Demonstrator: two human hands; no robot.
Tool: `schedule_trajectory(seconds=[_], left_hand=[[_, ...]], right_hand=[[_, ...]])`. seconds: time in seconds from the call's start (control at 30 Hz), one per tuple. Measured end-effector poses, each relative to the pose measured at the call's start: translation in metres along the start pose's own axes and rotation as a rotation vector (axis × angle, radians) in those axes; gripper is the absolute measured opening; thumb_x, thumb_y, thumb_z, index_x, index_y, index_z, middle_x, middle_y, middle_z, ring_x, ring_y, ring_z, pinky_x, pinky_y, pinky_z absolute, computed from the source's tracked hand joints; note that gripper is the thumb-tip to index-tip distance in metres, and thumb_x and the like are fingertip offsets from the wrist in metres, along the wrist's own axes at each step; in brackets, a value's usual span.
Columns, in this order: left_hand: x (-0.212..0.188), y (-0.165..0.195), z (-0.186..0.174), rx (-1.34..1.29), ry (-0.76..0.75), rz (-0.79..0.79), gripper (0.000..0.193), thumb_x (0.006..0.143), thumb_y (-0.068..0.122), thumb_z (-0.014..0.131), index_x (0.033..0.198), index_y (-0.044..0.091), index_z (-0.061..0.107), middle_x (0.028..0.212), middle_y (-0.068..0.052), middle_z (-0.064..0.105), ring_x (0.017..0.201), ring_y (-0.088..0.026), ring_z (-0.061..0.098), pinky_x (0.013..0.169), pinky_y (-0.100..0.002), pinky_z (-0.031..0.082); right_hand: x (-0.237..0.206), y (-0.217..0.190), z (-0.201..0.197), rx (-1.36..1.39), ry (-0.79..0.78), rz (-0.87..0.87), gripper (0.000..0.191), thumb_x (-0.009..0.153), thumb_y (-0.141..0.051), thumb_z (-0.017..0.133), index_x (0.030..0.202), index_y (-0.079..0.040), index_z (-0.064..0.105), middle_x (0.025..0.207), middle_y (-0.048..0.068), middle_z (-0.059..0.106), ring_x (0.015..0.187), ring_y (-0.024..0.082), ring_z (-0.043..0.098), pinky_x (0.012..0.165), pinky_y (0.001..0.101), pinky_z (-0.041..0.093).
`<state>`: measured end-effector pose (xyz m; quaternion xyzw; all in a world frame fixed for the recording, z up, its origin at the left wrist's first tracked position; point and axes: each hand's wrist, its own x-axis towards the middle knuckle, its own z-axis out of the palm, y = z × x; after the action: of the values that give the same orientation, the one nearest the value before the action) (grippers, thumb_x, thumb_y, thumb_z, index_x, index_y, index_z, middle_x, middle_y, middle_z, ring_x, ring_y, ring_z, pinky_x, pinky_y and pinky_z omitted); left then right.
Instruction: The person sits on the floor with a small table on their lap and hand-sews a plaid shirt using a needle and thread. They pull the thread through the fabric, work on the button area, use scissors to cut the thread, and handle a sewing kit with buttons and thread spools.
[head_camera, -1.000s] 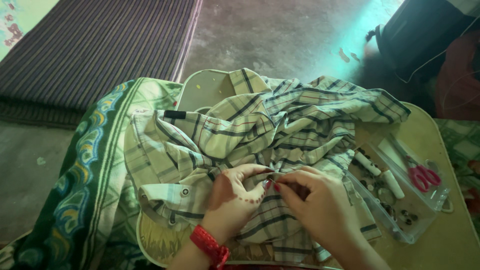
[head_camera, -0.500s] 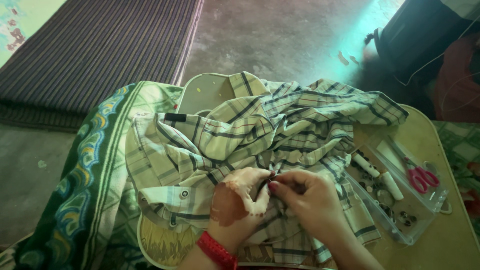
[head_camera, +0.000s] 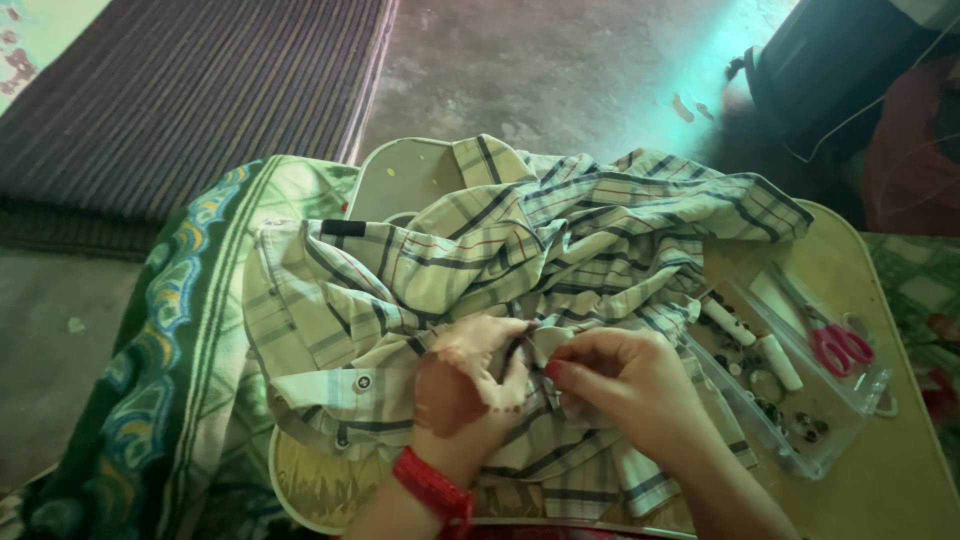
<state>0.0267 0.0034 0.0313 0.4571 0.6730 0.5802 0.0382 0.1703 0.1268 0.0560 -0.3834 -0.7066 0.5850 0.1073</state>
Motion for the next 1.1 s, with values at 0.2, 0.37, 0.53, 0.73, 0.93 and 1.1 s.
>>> schedule_trajectory(seconds=[0.2, 0.37, 0.53, 0.73, 0.93, 1.1], left_hand=[[0.003, 0.012, -0.005, 0.142, -0.033, 0.202, 0.022, 0.079, 0.002, 0.069, 0.101, 0.006, 0.069, 0.095, -0.011, 0.071, 0.092, -0.033, 0.068, 0.082, -0.042, 0.054], [0.006, 0.02, -0.006, 0.122, -0.07, 0.216, 0.022, 0.08, 0.002, 0.069, 0.101, 0.004, 0.07, 0.094, -0.012, 0.07, 0.091, -0.033, 0.067, 0.082, -0.042, 0.054], [0.006, 0.021, -0.005, 0.088, -0.053, 0.184, 0.017, 0.083, 0.004, 0.07, 0.1, 0.005, 0.071, 0.094, -0.012, 0.072, 0.091, -0.033, 0.068, 0.084, -0.042, 0.054], [0.005, 0.018, -0.006, 0.059, -0.011, 0.106, 0.019, 0.079, 0.006, 0.073, 0.098, 0.006, 0.073, 0.094, -0.012, 0.074, 0.091, -0.032, 0.07, 0.082, -0.041, 0.055], [0.003, 0.017, -0.009, 0.113, -0.06, 0.171, 0.019, 0.081, 0.005, 0.071, 0.1, 0.006, 0.071, 0.095, -0.012, 0.073, 0.092, -0.033, 0.068, 0.082, -0.043, 0.054], [0.001, 0.019, -0.008, 0.159, -0.087, 0.24, 0.02, 0.081, 0.005, 0.07, 0.101, 0.005, 0.07, 0.095, -0.012, 0.072, 0.091, -0.033, 0.068, 0.082, -0.043, 0.054]], right_hand=[[0.001, 0.009, 0.003, 0.136, -0.068, -0.084, 0.019, 0.088, -0.009, 0.073, 0.098, 0.006, 0.077, 0.076, 0.006, 0.074, 0.063, 0.01, 0.066, 0.059, 0.0259, 0.054], [0.001, 0.008, 0.001, 0.277, -0.013, 0.06, 0.021, 0.085, -0.008, 0.07, 0.102, 0.003, 0.076, 0.083, 0.004, 0.077, 0.065, 0.01, 0.068, 0.059, 0.0258, 0.055], [0.001, 0.002, -0.003, 0.291, -0.05, 0.002, 0.02, 0.087, -0.007, 0.071, 0.103, 0.004, 0.076, 0.08, 0.005, 0.073, 0.061, 0.009, 0.062, 0.055, 0.024, 0.049], [0.001, -0.004, -0.005, 0.244, -0.091, 0.041, 0.018, 0.089, -0.007, 0.069, 0.103, 0.002, 0.076, 0.072, 0.003, 0.068, 0.056, 0.008, 0.058, 0.051, 0.0235, 0.046], [-0.001, 0.0, 0.0, 0.231, -0.101, 0.008, 0.02, 0.09, -0.007, 0.066, 0.104, 0.003, 0.076, 0.069, 0.004, 0.069, 0.055, 0.009, 0.061, 0.05, 0.0248, 0.048], [0.0, 0.005, 0.001, 0.245, -0.077, -0.058, 0.02, 0.09, -0.004, 0.065, 0.104, 0.004, 0.076, 0.071, 0.003, 0.071, 0.055, 0.009, 0.061, 0.051, 0.0249, 0.049]])
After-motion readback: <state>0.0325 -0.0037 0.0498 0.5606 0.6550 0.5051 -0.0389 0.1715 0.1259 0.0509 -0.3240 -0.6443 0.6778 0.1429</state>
